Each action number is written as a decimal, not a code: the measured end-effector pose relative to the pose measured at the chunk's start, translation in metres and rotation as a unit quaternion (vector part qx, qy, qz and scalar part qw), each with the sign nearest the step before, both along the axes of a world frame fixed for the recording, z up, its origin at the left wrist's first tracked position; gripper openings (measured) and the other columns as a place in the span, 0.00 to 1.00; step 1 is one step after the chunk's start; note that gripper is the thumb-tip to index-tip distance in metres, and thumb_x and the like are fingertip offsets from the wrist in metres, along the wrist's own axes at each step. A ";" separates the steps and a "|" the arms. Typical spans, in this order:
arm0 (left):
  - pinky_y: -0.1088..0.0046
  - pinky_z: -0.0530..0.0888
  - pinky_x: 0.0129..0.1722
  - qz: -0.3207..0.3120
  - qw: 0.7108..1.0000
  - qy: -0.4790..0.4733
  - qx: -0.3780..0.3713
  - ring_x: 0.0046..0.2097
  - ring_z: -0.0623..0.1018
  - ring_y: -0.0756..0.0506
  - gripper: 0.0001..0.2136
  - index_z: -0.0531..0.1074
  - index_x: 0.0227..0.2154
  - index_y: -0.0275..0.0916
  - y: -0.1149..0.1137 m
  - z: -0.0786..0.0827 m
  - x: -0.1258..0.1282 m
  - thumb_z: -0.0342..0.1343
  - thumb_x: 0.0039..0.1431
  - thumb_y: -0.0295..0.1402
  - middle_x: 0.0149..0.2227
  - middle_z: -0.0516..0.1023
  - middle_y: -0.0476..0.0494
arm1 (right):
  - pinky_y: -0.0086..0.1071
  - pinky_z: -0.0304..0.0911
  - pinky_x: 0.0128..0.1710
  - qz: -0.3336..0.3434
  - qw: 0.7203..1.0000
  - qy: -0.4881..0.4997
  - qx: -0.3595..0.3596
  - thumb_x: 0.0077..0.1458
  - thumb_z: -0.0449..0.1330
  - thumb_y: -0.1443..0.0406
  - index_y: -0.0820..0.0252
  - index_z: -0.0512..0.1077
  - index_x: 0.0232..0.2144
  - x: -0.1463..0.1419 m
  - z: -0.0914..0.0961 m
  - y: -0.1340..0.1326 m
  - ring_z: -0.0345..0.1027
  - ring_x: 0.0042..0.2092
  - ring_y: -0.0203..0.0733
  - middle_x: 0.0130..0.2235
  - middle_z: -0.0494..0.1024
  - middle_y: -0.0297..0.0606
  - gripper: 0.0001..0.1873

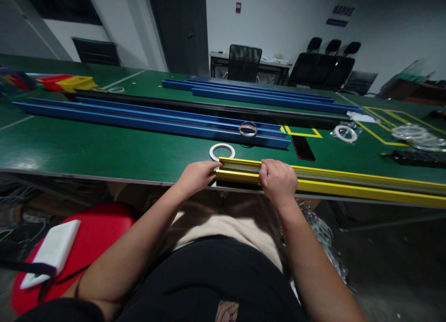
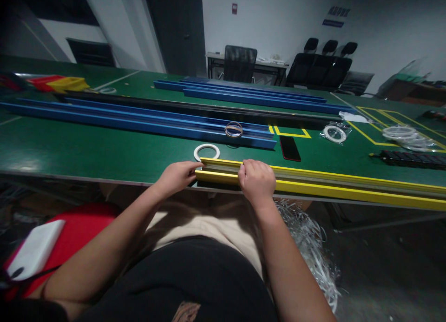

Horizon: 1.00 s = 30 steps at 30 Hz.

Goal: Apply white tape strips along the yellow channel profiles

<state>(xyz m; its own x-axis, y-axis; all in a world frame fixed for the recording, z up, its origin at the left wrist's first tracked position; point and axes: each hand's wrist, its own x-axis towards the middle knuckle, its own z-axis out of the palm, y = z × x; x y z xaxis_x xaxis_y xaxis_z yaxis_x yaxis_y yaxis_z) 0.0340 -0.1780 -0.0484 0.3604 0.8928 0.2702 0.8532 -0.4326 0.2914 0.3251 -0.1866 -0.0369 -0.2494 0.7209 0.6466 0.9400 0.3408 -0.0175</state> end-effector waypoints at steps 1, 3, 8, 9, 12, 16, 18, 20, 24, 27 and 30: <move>0.70 0.71 0.40 0.001 1.000 0.000 -0.001 0.44 0.82 0.43 0.18 0.76 0.55 0.48 0.000 0.001 0.000 0.56 0.62 0.32 0.47 0.84 0.45 | 0.40 0.57 0.50 -0.001 1.000 0.000 0.000 0.68 0.50 0.62 0.60 0.78 0.45 0.000 0.000 0.000 0.74 0.47 0.46 0.46 0.83 0.41 0.17; 0.71 0.70 0.39 0.002 1.000 0.003 -0.003 0.43 0.82 0.43 0.18 0.76 0.54 0.48 0.000 0.002 0.000 0.56 0.61 0.32 0.45 0.84 0.45 | 0.40 0.57 0.50 -0.001 1.000 0.000 0.001 0.68 0.50 0.62 0.60 0.78 0.45 0.000 0.000 0.000 0.74 0.47 0.46 0.46 0.83 0.41 0.17; 0.72 0.67 0.35 -0.008 1.000 0.006 -0.009 0.39 0.81 0.45 0.13 0.78 0.47 0.48 0.000 0.004 0.001 0.56 0.61 0.31 0.42 0.84 0.48 | 0.39 0.57 0.49 -0.001 1.000 -0.004 0.005 0.68 0.50 0.62 0.60 0.78 0.46 0.000 -0.001 0.001 0.74 0.46 0.46 0.46 0.83 0.42 0.17; 0.72 0.67 0.35 -0.010 1.000 0.006 -0.009 0.39 0.81 0.45 0.13 0.78 0.46 0.48 0.000 0.004 0.001 0.56 0.61 0.31 0.42 0.84 0.48 | 0.39 0.56 0.49 -0.001 1.000 -0.005 0.006 0.68 0.50 0.62 0.60 0.78 0.45 0.000 -0.001 0.001 0.74 0.46 0.46 0.45 0.83 0.41 0.17; 0.72 0.67 0.36 -0.010 1.000 0.001 -0.011 0.41 0.81 0.45 0.13 0.78 0.46 0.48 0.001 0.004 0.001 0.56 0.61 0.31 0.43 0.84 0.48 | 0.39 0.56 0.49 -0.001 1.000 -0.007 0.009 0.68 0.50 0.62 0.59 0.78 0.45 0.000 -0.001 0.001 0.73 0.46 0.45 0.45 0.83 0.41 0.16; 0.72 0.68 0.36 -0.005 0.999 -0.010 -0.031 0.41 0.81 0.45 0.14 0.79 0.47 0.48 0.003 0.004 -0.001 0.55 0.60 0.31 0.42 0.84 0.48 | 0.39 0.56 0.49 -0.001 1.000 -0.005 0.007 0.67 0.51 0.62 0.60 0.78 0.45 0.000 -0.001 0.001 0.73 0.45 0.45 0.45 0.83 0.40 0.16; 0.72 0.68 0.37 -0.004 0.999 -0.009 -0.036 0.41 0.81 0.45 0.15 0.79 0.47 0.49 0.004 0.005 0.000 0.54 0.60 0.31 0.42 0.84 0.48 | 0.39 0.56 0.49 0.001 1.000 -0.001 0.002 0.68 0.50 0.62 0.60 0.78 0.45 0.000 -0.001 0.000 0.73 0.46 0.46 0.45 0.83 0.41 0.17; 0.72 0.69 0.36 0.005 0.999 -0.002 -0.035 0.40 0.81 0.45 0.15 0.80 0.46 0.49 0.006 0.005 0.001 0.54 0.59 0.31 0.41 0.84 0.48 | 0.40 0.56 0.50 0.002 1.000 0.003 -0.005 0.68 0.50 0.62 0.60 0.78 0.45 0.000 0.000 0.000 0.73 0.46 0.46 0.46 0.83 0.42 0.17; 0.72 0.69 0.35 0.027 0.999 0.000 -0.040 0.39 0.80 0.44 0.17 0.81 0.44 0.48 0.007 0.006 0.006 0.54 0.55 0.28 0.38 0.84 0.48 | 0.40 0.56 0.50 0.003 1.000 0.010 -0.020 0.68 0.49 0.62 0.59 0.77 0.46 0.000 0.002 -0.001 0.72 0.47 0.47 0.46 0.83 0.43 0.17; 0.72 0.71 0.40 0.013 0.999 -0.031 -0.042 0.42 0.81 0.44 0.19 0.81 0.44 0.48 0.006 0.007 0.009 0.53 0.54 0.25 0.42 0.85 0.47 | 0.40 0.56 0.50 0.002 1.000 0.010 -0.017 0.68 0.49 0.62 0.59 0.77 0.46 0.000 0.002 -0.001 0.72 0.47 0.47 0.46 0.83 0.43 0.17; 0.70 0.73 0.45 -0.004 0.994 -0.099 -0.051 0.46 0.81 0.43 0.16 0.82 0.44 0.46 0.007 0.006 0.008 0.53 0.57 0.27 0.45 0.84 0.45 | 0.40 0.55 0.50 0.001 1.000 0.007 -0.019 0.68 0.49 0.62 0.59 0.77 0.45 0.000 0.001 -0.001 0.72 0.47 0.47 0.45 0.83 0.43 0.17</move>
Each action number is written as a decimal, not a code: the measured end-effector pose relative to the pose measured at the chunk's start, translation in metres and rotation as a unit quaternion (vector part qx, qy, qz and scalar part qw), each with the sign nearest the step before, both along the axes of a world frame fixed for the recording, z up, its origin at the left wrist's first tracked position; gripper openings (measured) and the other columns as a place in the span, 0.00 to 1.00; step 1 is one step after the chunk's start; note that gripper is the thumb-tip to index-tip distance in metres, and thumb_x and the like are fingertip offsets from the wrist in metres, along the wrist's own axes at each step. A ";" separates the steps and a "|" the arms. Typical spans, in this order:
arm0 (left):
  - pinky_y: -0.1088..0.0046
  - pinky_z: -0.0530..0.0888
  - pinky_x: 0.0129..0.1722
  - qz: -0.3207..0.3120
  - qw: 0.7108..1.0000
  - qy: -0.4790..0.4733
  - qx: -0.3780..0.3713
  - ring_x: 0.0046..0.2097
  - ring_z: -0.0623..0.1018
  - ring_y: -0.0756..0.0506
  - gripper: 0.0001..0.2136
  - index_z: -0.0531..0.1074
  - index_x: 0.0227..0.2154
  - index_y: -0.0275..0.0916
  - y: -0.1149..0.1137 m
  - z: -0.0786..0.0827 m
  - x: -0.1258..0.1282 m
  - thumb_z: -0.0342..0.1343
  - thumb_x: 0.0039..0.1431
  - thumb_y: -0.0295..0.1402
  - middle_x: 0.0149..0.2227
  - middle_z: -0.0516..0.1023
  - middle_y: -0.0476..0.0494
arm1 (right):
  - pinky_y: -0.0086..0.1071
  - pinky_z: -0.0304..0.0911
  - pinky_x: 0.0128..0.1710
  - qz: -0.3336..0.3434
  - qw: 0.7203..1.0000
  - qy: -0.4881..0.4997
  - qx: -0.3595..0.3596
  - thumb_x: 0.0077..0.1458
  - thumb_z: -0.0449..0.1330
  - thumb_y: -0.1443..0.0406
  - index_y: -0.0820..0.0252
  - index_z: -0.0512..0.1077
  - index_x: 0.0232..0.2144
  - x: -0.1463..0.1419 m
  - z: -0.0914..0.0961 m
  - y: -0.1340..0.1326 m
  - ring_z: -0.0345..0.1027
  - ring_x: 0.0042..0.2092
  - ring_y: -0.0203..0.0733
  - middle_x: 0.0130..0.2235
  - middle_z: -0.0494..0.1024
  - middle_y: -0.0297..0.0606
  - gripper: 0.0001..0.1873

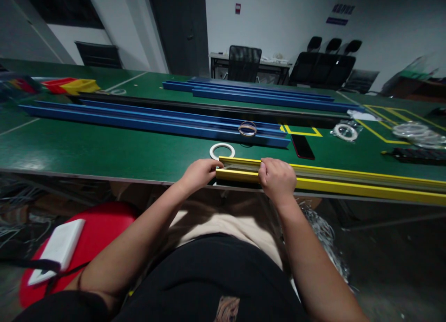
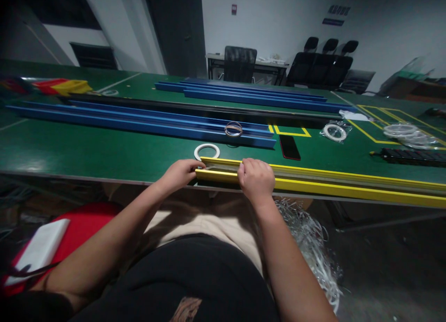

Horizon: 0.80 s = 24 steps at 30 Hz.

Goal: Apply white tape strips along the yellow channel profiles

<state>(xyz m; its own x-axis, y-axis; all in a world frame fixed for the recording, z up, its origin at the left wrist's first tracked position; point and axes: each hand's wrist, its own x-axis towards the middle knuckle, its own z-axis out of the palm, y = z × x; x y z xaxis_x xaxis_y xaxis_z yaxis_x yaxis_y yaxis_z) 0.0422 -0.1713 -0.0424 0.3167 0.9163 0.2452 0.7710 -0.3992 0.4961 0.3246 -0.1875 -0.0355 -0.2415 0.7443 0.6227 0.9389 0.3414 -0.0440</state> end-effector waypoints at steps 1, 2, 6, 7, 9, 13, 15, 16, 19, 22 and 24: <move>0.70 0.73 0.46 -0.005 0.999 -0.030 -0.011 0.46 0.81 0.43 0.14 0.82 0.43 0.44 0.001 0.000 -0.001 0.54 0.58 0.29 0.45 0.84 0.45 | 0.40 0.55 0.50 0.000 1.000 -0.001 -0.003 0.68 0.49 0.61 0.59 0.77 0.45 0.000 0.000 0.000 0.72 0.47 0.47 0.45 0.82 0.43 0.18; 0.69 0.73 0.45 -0.011 0.998 -0.061 -0.026 0.45 0.81 0.43 0.12 0.82 0.42 0.43 0.003 -0.001 -0.002 0.55 0.60 0.32 0.44 0.85 0.44 | 0.40 0.55 0.50 -0.001 1.000 -0.001 -0.007 0.69 0.49 0.61 0.59 0.77 0.45 0.000 0.001 0.000 0.72 0.47 0.47 0.46 0.82 0.43 0.17; 0.69 0.73 0.43 -0.014 0.979 -0.181 -0.097 0.39 0.80 0.44 0.14 0.82 0.37 0.39 0.015 -0.002 -0.007 0.59 0.60 0.44 0.37 0.84 0.44 | 0.40 0.56 0.49 0.002 1.000 0.007 -0.031 0.69 0.50 0.61 0.59 0.77 0.45 0.000 0.008 -0.003 0.72 0.47 0.48 0.45 0.82 0.44 0.17; 0.69 0.73 0.42 -0.014 0.972 -0.207 -0.113 0.39 0.80 0.45 0.15 0.82 0.37 0.38 0.017 -0.001 -0.008 0.60 0.58 0.45 0.37 0.84 0.44 | 0.40 0.56 0.49 0.011 0.999 0.013 -0.039 0.69 0.50 0.61 0.59 0.77 0.45 0.000 0.011 -0.003 0.72 0.47 0.48 0.46 0.82 0.43 0.16; 0.69 0.73 0.42 -0.018 0.960 -0.242 -0.141 0.37 0.80 0.45 0.15 0.82 0.35 0.37 0.020 0.002 -0.009 0.62 0.56 0.45 0.35 0.84 0.44 | 0.40 0.57 0.50 0.036 0.997 0.032 -0.052 0.69 0.51 0.61 0.58 0.77 0.45 -0.003 0.017 -0.005 0.72 0.48 0.47 0.47 0.82 0.43 0.16; 0.70 0.73 0.38 -0.013 0.952 -0.256 -0.170 0.35 0.79 0.46 0.13 0.81 0.33 0.38 0.020 0.013 -0.004 0.62 0.55 0.43 0.32 0.83 0.44 | 0.40 0.59 0.50 0.084 0.993 0.039 -0.075 0.68 0.54 0.59 0.55 0.78 0.46 -0.022 0.031 -0.006 0.69 0.50 0.48 0.49 0.80 0.42 0.14; 0.70 0.73 0.37 -0.016 0.949 -0.264 -0.169 0.35 0.79 0.46 0.13 0.81 0.33 0.37 0.018 0.019 0.001 0.62 0.55 0.42 0.32 0.82 0.44 | 0.39 0.60 0.48 0.109 0.989 0.012 -0.104 0.66 0.57 0.57 0.52 0.78 0.47 -0.035 0.039 -0.003 0.69 0.49 0.48 0.48 0.80 0.41 0.13; 0.70 0.73 0.37 -0.022 0.948 -0.270 -0.166 0.35 0.78 0.46 0.13 0.81 0.33 0.37 0.016 0.023 0.003 0.62 0.55 0.43 0.32 0.82 0.44 | 0.38 0.60 0.47 0.120 0.985 -0.002 -0.122 0.65 0.58 0.57 0.51 0.78 0.47 -0.042 0.042 0.000 0.69 0.48 0.47 0.47 0.80 0.41 0.13; 0.72 0.71 0.35 -0.043 0.951 -0.267 -0.148 0.34 0.77 0.47 0.15 0.81 0.35 0.36 0.010 0.036 0.012 0.62 0.56 0.44 0.32 0.81 0.45 | 0.35 0.61 0.44 0.157 0.971 -0.026 -0.180 0.63 0.61 0.59 0.53 0.80 0.40 -0.055 0.052 0.012 0.69 0.45 0.44 0.43 0.79 0.41 0.08; 0.72 0.69 0.33 -0.051 0.967 -0.226 -0.105 0.33 0.76 0.48 0.14 0.80 0.36 0.37 0.000 0.051 0.026 0.60 0.59 0.44 0.30 0.80 0.47 | 0.31 0.60 0.41 0.180 0.963 -0.003 -0.202 0.62 0.61 0.63 0.55 0.78 0.34 -0.051 0.059 0.021 0.70 0.42 0.41 0.38 0.79 0.40 0.06; 0.72 0.69 0.33 -0.054 0.981 -0.183 -0.044 0.33 0.75 0.48 0.13 0.79 0.37 0.37 -0.007 0.058 0.040 0.58 0.61 0.42 0.31 0.79 0.47 | 0.31 0.59 0.37 0.166 0.964 0.033 -0.206 0.62 0.61 0.63 0.55 0.77 0.34 -0.038 0.062 0.021 0.70 0.38 0.40 0.36 0.79 0.38 0.06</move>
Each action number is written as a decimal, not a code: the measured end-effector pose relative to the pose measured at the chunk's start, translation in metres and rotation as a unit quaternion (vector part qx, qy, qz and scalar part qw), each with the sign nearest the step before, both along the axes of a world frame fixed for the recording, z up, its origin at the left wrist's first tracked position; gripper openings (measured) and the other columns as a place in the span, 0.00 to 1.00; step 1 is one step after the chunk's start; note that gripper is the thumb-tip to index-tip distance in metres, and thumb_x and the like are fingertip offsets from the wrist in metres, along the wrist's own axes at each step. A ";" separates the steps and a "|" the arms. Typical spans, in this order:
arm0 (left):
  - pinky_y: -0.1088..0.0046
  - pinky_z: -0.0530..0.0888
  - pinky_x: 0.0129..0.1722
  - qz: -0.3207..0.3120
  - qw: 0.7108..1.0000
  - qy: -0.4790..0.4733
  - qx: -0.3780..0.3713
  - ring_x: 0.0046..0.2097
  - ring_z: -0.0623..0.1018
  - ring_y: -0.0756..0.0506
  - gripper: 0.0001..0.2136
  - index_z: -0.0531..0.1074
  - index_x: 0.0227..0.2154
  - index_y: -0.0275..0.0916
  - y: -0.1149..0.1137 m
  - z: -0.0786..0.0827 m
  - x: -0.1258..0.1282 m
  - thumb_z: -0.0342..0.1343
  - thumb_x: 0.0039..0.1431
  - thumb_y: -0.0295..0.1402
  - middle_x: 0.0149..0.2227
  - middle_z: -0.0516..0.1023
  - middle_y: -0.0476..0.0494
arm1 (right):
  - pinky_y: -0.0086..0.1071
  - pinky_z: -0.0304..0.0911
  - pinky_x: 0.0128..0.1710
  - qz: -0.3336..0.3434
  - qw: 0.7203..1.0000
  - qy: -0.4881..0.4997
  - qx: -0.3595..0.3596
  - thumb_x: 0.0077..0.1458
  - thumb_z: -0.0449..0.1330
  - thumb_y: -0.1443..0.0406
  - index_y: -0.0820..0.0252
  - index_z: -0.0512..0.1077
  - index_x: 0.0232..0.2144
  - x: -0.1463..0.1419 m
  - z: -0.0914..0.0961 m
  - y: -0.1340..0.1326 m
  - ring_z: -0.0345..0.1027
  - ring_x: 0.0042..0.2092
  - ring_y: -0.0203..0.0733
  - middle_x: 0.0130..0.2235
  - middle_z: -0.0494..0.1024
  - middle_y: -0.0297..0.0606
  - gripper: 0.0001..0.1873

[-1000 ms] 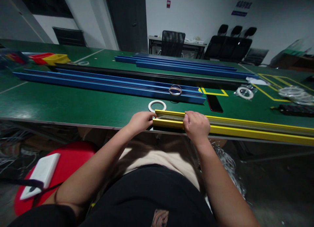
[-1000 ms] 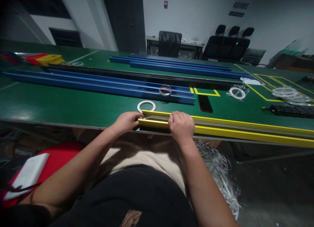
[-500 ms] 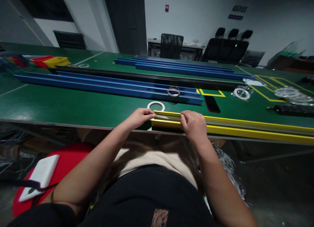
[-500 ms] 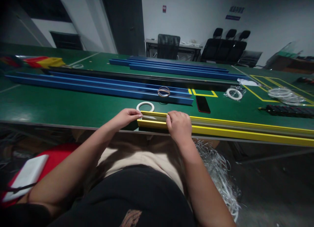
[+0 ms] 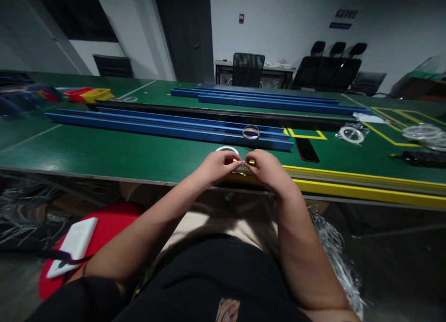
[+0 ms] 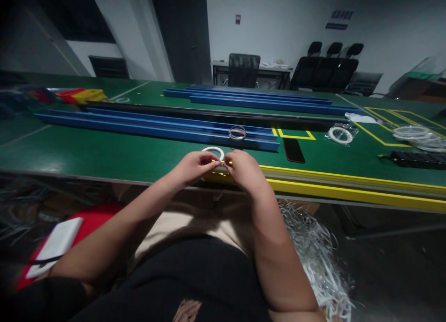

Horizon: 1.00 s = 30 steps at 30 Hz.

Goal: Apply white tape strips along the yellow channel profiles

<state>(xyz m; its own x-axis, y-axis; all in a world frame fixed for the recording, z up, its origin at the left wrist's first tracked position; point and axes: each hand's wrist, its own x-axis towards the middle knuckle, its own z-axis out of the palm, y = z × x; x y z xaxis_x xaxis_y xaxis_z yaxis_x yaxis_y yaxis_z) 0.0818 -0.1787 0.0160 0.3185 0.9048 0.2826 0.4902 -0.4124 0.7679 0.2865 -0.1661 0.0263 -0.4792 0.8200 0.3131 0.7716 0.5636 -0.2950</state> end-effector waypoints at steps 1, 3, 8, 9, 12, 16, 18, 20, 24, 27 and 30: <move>0.71 0.70 0.36 0.005 0.999 0.020 0.040 0.34 0.75 0.47 0.12 0.78 0.38 0.38 -0.003 0.003 0.008 0.57 0.63 0.41 0.32 0.79 0.46 | 0.31 0.58 0.35 -0.020 1.000 0.015 -0.008 0.62 0.60 0.63 0.55 0.76 0.34 0.009 0.001 -0.001 0.70 0.37 0.40 0.35 0.79 0.38 0.05; 0.68 0.72 0.42 0.013 0.992 0.057 0.116 0.41 0.77 0.45 0.11 0.75 0.41 0.38 -0.008 0.004 0.028 0.56 0.65 0.41 0.38 0.79 0.43 | 0.31 0.57 0.33 -0.067 0.997 0.041 -0.020 0.62 0.59 0.63 0.55 0.75 0.36 0.029 0.001 -0.003 0.71 0.34 0.41 0.33 0.80 0.37 0.04; 0.56 0.68 0.56 -0.003 0.966 0.190 0.176 0.55 0.74 0.36 0.27 0.67 0.54 0.38 -0.008 -0.008 0.082 0.58 0.61 0.52 0.53 0.75 0.32 | 0.32 0.61 0.34 -0.084 0.990 0.101 -0.044 0.60 0.55 0.67 0.55 0.71 0.34 0.065 -0.001 -0.002 0.72 0.35 0.42 0.34 0.80 0.38 0.05; 0.53 0.67 0.58 -0.003 0.960 0.220 0.175 0.56 0.74 0.35 0.29 0.66 0.55 0.37 -0.006 -0.011 0.090 0.58 0.60 0.54 0.54 0.75 0.31 | 0.32 0.62 0.34 -0.069 0.988 0.120 -0.067 0.60 0.55 0.66 0.54 0.70 0.34 0.067 -0.002 -0.001 0.73 0.35 0.42 0.34 0.80 0.37 0.04; 0.53 0.67 0.55 0.026 0.942 0.289 0.167 0.53 0.76 0.33 0.31 0.66 0.54 0.35 -0.001 -0.019 0.101 0.59 0.58 0.55 0.50 0.77 0.30 | 0.31 0.64 0.31 -0.049 0.965 0.209 -0.150 0.61 0.54 0.62 0.54 0.67 0.35 0.067 -0.005 0.003 0.73 0.34 0.41 0.35 0.80 0.35 0.04; 0.59 0.70 0.45 0.052 0.922 0.346 0.167 0.44 0.79 0.34 0.30 0.69 0.45 0.34 0.002 -0.025 0.096 0.56 0.58 0.60 0.40 0.79 0.31 | 0.30 0.65 0.29 -0.022 0.912 0.318 -0.259 0.59 0.54 0.62 0.54 0.63 0.34 0.068 -0.006 0.006 0.74 0.33 0.39 0.35 0.80 0.35 0.03; 0.59 0.70 0.44 0.053 0.916 0.352 0.186 0.44 0.79 0.34 0.31 0.69 0.43 0.35 0.001 -0.026 0.092 0.53 0.58 0.62 0.39 0.78 0.32 | 0.30 0.66 0.31 -0.002 0.904 0.334 -0.269 0.58 0.55 0.61 0.54 0.63 0.34 0.071 -0.005 0.006 0.73 0.32 0.38 0.31 0.78 0.33 0.04; 0.59 0.70 0.43 0.056 0.913 0.353 0.198 0.43 0.79 0.34 0.33 0.69 0.42 0.34 0.000 -0.026 0.088 0.51 0.57 0.64 0.39 0.79 0.32 | 0.30 0.64 0.31 -0.013 0.915 0.326 -0.238 0.59 0.56 0.60 0.54 0.64 0.33 0.076 -0.003 0.006 0.70 0.29 0.37 0.27 0.74 0.30 0.06; 0.60 0.70 0.43 0.063 0.909 0.364 0.192 0.42 0.79 0.34 0.33 0.70 0.41 0.35 -0.003 -0.023 0.070 0.53 0.55 0.65 0.39 0.79 0.33 | 0.31 0.59 0.31 -0.106 0.962 0.226 -0.108 0.61 0.55 0.55 0.55 0.70 0.33 0.085 0.004 0.004 0.66 0.29 0.38 0.27 0.73 0.31 0.11; 0.62 0.70 0.43 0.068 0.905 0.377 0.184 0.44 0.80 0.34 0.32 0.71 0.44 0.37 -0.007 -0.021 0.042 0.56 0.54 0.64 0.41 0.80 0.34 | 0.33 0.58 0.33 -0.138 0.980 0.121 -0.076 0.62 0.55 0.54 0.56 0.75 0.30 0.088 0.007 0.002 0.68 0.32 0.40 0.29 0.77 0.35 0.16; 0.63 0.71 0.43 0.084 0.903 0.388 0.164 0.46 0.80 0.35 0.31 0.71 0.47 0.39 -0.009 -0.019 0.003 0.59 0.54 0.62 0.43 0.81 0.35 | 0.33 0.58 0.34 -0.113 0.985 0.059 -0.115 0.61 0.58 0.54 0.55 0.80 0.32 0.082 0.005 0.001 0.71 0.33 0.41 0.31 0.81 0.36 0.15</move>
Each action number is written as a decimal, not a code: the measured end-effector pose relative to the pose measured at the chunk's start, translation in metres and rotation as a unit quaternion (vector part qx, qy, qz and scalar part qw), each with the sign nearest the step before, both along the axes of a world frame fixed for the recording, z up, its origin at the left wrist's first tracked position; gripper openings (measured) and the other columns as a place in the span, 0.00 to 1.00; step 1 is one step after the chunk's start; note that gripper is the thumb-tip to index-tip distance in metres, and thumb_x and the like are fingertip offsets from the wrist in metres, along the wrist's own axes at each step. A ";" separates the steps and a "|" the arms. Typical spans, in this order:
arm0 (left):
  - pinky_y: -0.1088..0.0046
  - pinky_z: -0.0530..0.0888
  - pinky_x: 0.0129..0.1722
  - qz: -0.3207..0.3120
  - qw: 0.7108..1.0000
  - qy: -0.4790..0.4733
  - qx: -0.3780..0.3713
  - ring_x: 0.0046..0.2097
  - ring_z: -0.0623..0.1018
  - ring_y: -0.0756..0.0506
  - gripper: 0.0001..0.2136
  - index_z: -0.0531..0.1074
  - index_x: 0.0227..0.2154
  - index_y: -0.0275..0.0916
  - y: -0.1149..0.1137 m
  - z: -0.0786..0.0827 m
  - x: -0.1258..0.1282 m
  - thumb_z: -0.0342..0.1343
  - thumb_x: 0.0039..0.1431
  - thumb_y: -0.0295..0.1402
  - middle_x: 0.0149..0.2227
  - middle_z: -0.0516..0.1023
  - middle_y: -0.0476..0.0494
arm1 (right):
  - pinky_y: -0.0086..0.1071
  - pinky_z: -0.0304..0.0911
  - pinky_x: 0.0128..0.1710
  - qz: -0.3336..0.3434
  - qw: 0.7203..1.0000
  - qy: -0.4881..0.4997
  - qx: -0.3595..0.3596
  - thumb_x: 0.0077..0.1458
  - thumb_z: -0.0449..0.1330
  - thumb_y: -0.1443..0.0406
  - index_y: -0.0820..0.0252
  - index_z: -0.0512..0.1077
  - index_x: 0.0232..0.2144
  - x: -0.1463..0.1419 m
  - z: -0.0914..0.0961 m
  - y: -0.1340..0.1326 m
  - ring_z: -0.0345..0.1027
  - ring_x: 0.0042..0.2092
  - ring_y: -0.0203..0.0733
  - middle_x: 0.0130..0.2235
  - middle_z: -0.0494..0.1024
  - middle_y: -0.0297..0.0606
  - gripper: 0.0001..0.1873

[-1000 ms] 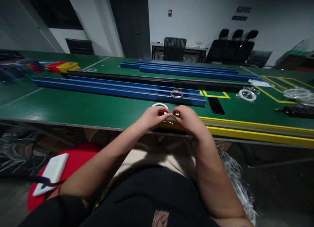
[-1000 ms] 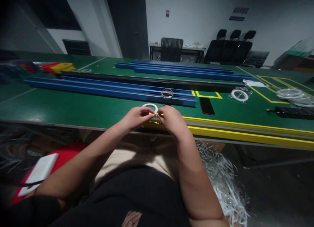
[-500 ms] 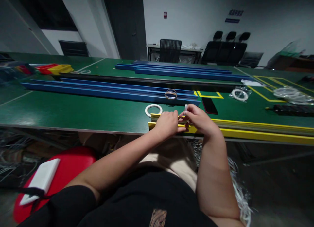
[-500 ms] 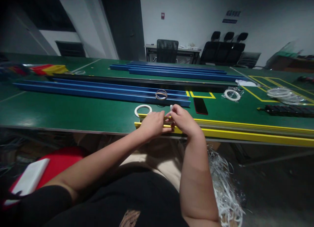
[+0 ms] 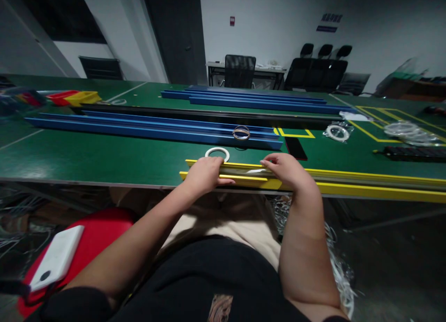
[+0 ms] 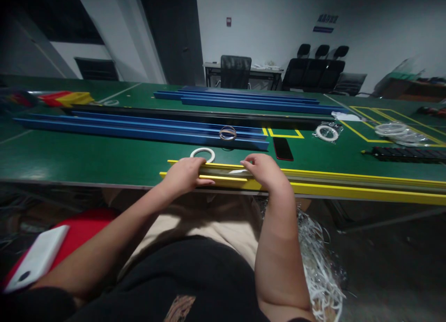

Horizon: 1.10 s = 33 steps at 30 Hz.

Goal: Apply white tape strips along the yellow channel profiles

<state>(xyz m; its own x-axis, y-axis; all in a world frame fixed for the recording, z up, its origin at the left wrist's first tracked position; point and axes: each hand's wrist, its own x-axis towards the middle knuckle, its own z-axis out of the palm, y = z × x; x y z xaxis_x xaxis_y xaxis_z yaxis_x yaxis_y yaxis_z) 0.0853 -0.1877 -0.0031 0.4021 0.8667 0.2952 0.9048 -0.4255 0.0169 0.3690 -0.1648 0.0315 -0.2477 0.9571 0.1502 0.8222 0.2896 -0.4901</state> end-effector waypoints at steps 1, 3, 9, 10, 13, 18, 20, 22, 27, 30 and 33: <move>0.64 0.71 0.43 0.010 1.000 0.002 -0.006 0.46 0.80 0.35 0.31 0.72 0.48 0.40 0.000 0.001 -0.014 0.60 0.53 0.61 0.44 0.81 0.36 | 0.33 0.58 0.34 0.012 1.000 -0.013 -0.008 0.61 0.59 0.55 0.54 0.81 0.34 -0.004 -0.001 0.000 0.71 0.33 0.41 0.32 0.81 0.36 0.14; 0.64 0.71 0.44 0.028 0.999 0.008 -0.019 0.46 0.80 0.35 0.31 0.72 0.50 0.41 0.000 0.001 -0.042 0.61 0.53 0.60 0.45 0.82 0.37 | 0.33 0.57 0.33 0.018 0.999 -0.046 -0.008 0.59 0.61 0.55 0.51 0.82 0.36 -0.015 -0.001 -0.002 0.71 0.33 0.41 0.33 0.82 0.35 0.12; 0.62 0.72 0.49 0.056 0.997 0.028 -0.047 0.52 0.79 0.34 0.32 0.72 0.54 0.41 0.001 0.002 -0.097 0.60 0.54 0.59 0.52 0.80 0.38 | 0.32 0.54 0.32 0.007 0.988 -0.153 -0.011 0.58 0.61 0.53 0.47 0.82 0.36 -0.043 0.009 -0.015 0.72 0.37 0.43 0.36 0.83 0.37 0.12; 0.62 0.72 0.50 0.053 0.997 0.029 -0.044 0.52 0.78 0.34 0.32 0.71 0.54 0.41 0.000 0.001 -0.099 0.59 0.54 0.59 0.52 0.80 0.38 | 0.32 0.53 0.31 0.003 0.986 -0.164 -0.016 0.58 0.61 0.53 0.48 0.82 0.36 -0.045 0.010 -0.017 0.72 0.37 0.42 0.36 0.83 0.37 0.12; 0.61 0.71 0.50 0.044 0.998 0.032 -0.026 0.52 0.78 0.34 0.32 0.72 0.54 0.40 -0.001 -0.001 -0.099 0.58 0.55 0.60 0.52 0.80 0.37 | 0.32 0.51 0.30 -0.007 0.982 -0.184 -0.030 0.57 0.62 0.54 0.49 0.81 0.33 -0.047 0.010 -0.020 0.71 0.36 0.42 0.35 0.82 0.37 0.11; 0.61 0.71 0.48 0.046 0.998 0.040 -0.003 0.50 0.79 0.34 0.31 0.72 0.52 0.41 -0.005 -0.002 -0.092 0.58 0.55 0.59 0.48 0.81 0.37 | 0.34 0.48 0.29 0.044 0.989 -0.143 0.009 0.61 0.57 0.52 0.56 0.73 0.24 -0.050 0.006 -0.013 0.63 0.30 0.39 0.29 0.76 0.37 0.19; 0.61 0.71 0.48 0.041 0.998 0.043 0.000 0.50 0.79 0.34 0.30 0.72 0.52 0.40 -0.005 -0.001 -0.092 0.58 0.56 0.59 0.48 0.81 0.37 | 0.33 0.51 0.31 0.066 0.992 -0.094 0.055 0.62 0.57 0.51 0.57 0.69 0.21 -0.052 0.005 -0.010 0.62 0.31 0.39 0.30 0.73 0.38 0.22; 0.61 0.70 0.49 0.034 0.998 0.045 -0.001 0.50 0.79 0.34 0.30 0.72 0.52 0.40 -0.005 -0.001 -0.092 0.57 0.57 0.59 0.49 0.80 0.37 | 0.33 0.56 0.35 0.088 0.991 -0.017 0.103 0.61 0.58 0.53 0.58 0.66 0.20 -0.055 0.004 -0.008 0.64 0.35 0.40 0.34 0.74 0.41 0.22; 0.62 0.70 0.50 0.017 0.998 0.056 -0.019 0.51 0.78 0.35 0.31 0.71 0.54 0.40 -0.001 0.001 -0.093 0.56 0.58 0.58 0.50 0.80 0.37 | 0.34 0.64 0.44 0.190 0.946 0.264 0.008 0.61 0.59 0.55 0.57 0.61 0.22 -0.063 -0.004 -0.008 0.73 0.44 0.41 0.42 0.79 0.42 0.20; 0.62 0.70 0.50 0.010 0.997 0.067 -0.033 0.51 0.78 0.35 0.31 0.70 0.55 0.39 -0.001 0.004 -0.092 0.55 0.59 0.58 0.50 0.80 0.36 | 0.34 0.66 0.42 0.175 0.906 0.379 -0.069 0.60 0.60 0.50 0.55 0.58 0.24 -0.066 -0.010 -0.006 0.75 0.37 0.41 0.30 0.78 0.35 0.22; 0.62 0.70 0.49 0.003 0.996 0.072 -0.047 0.51 0.78 0.35 0.30 0.69 0.56 0.39 0.001 0.007 -0.093 0.56 0.59 0.57 0.50 0.80 0.36 | 0.32 0.63 0.34 0.078 0.924 0.374 -0.020 0.59 0.60 0.47 0.54 0.58 0.24 -0.065 -0.014 -0.001 0.70 0.28 0.39 0.22 0.68 0.28 0.23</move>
<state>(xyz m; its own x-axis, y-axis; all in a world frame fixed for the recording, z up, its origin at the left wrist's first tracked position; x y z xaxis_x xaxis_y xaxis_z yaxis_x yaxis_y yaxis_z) -0.0072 -0.1868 0.0042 0.4298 0.8899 0.1529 0.9029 -0.4233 -0.0743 0.3035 -0.1659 0.0171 -0.2250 0.9269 0.3004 0.1979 0.3453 -0.9174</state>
